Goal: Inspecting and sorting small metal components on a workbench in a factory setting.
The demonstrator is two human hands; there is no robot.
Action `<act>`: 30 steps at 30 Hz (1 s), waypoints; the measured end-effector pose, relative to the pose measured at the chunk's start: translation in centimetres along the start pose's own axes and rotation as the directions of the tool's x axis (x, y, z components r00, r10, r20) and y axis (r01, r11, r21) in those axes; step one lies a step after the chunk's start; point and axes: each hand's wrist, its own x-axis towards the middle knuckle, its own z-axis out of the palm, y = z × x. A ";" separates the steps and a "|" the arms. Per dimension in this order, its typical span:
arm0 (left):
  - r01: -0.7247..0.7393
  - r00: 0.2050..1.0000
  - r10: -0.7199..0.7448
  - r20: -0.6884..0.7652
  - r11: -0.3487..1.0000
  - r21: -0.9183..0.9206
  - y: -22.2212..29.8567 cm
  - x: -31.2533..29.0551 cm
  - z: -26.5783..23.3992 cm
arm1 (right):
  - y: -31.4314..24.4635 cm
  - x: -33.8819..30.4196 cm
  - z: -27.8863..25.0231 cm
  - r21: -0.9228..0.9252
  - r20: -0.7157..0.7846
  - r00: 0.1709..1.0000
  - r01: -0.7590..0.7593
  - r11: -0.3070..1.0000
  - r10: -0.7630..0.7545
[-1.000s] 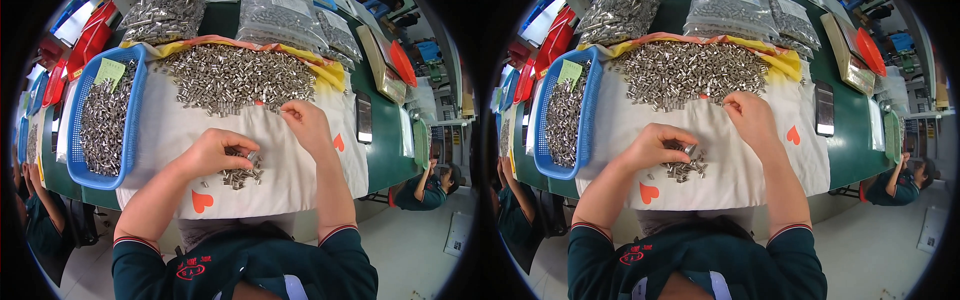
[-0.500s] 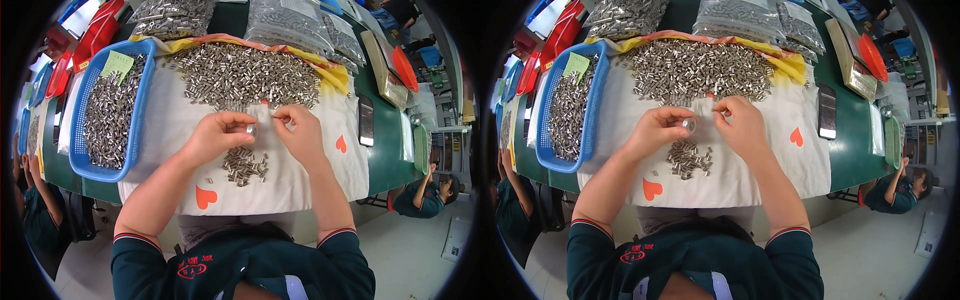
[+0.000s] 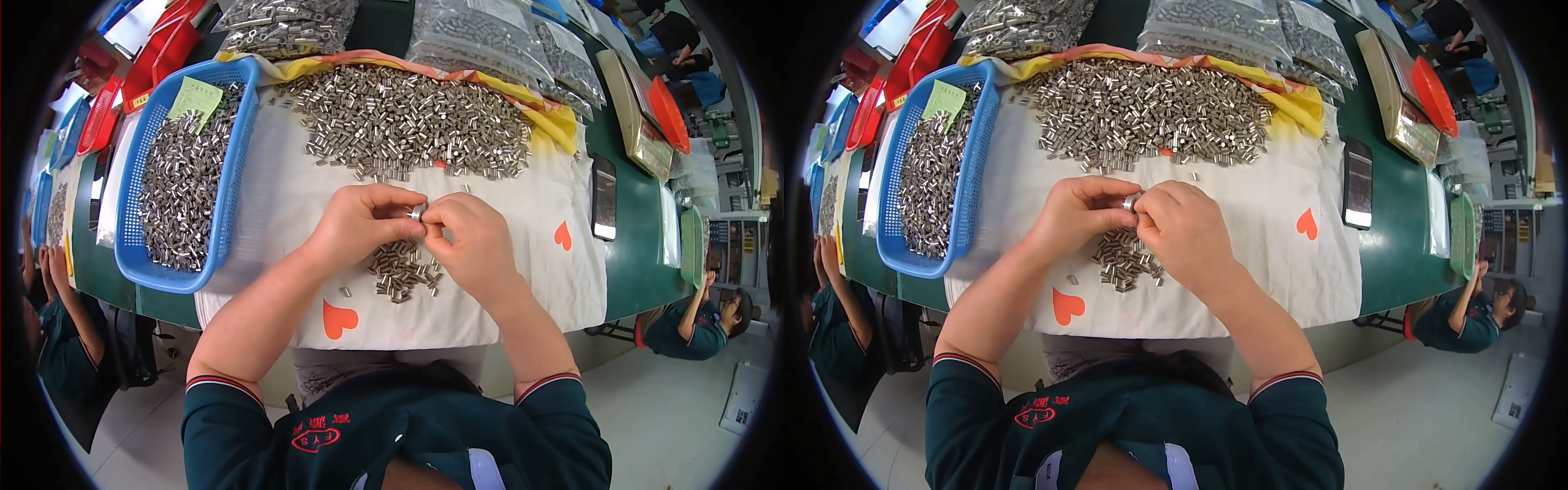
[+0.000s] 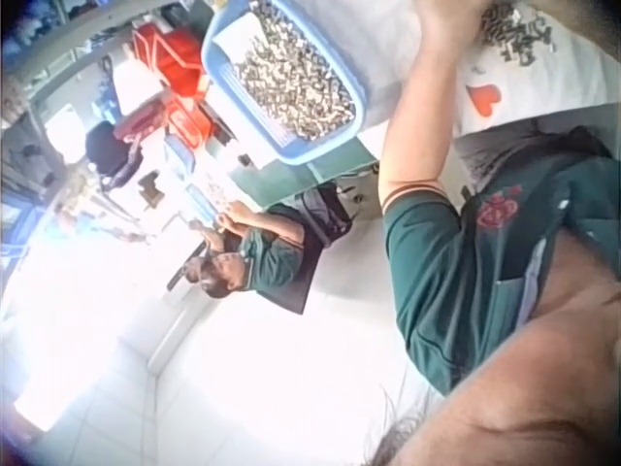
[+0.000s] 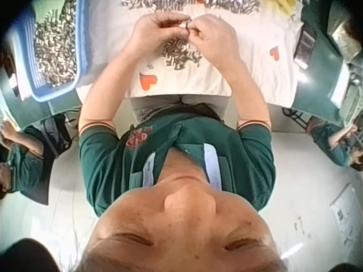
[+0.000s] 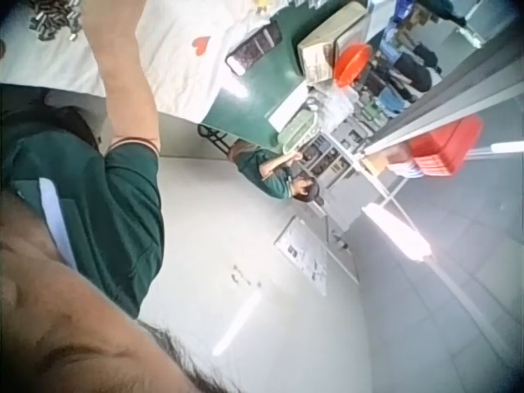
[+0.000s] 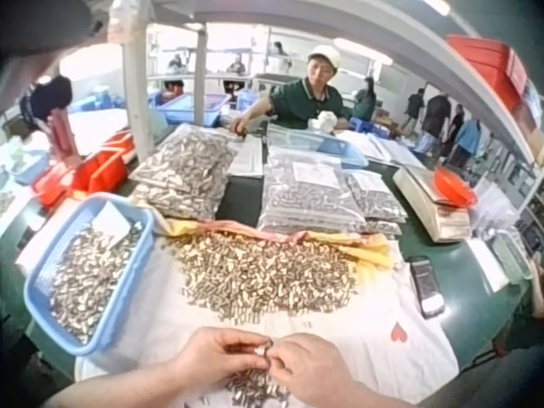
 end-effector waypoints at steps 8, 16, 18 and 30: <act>0.032 0.995 -0.026 0.093 0.997 -0.069 0.4 -0.1 0.0 | 0.8 -0.1 -1.5 0.299 0.157 0.977 -0.188 0.936 0.146; 0.046 0.986 -0.066 0.152 0.990 0.132 0.4 -0.3 0.1 | 4.1 0.9 -3.1 -0.117 0.019 0.815 -0.573 0.811 0.579; 0.034 0.987 -0.052 0.151 0.993 0.115 0.4 -0.1 0.1 | 3.9 1.1 -2.6 -0.167 0.018 0.840 -0.533 0.830 0.543; 0.000 0.999 0.009 0.044 0.979 -0.206 0.4 0.2 -0.4 | 1.4 0.3 -0.9 0.346 0.097 0.924 -0.379 0.858 0.369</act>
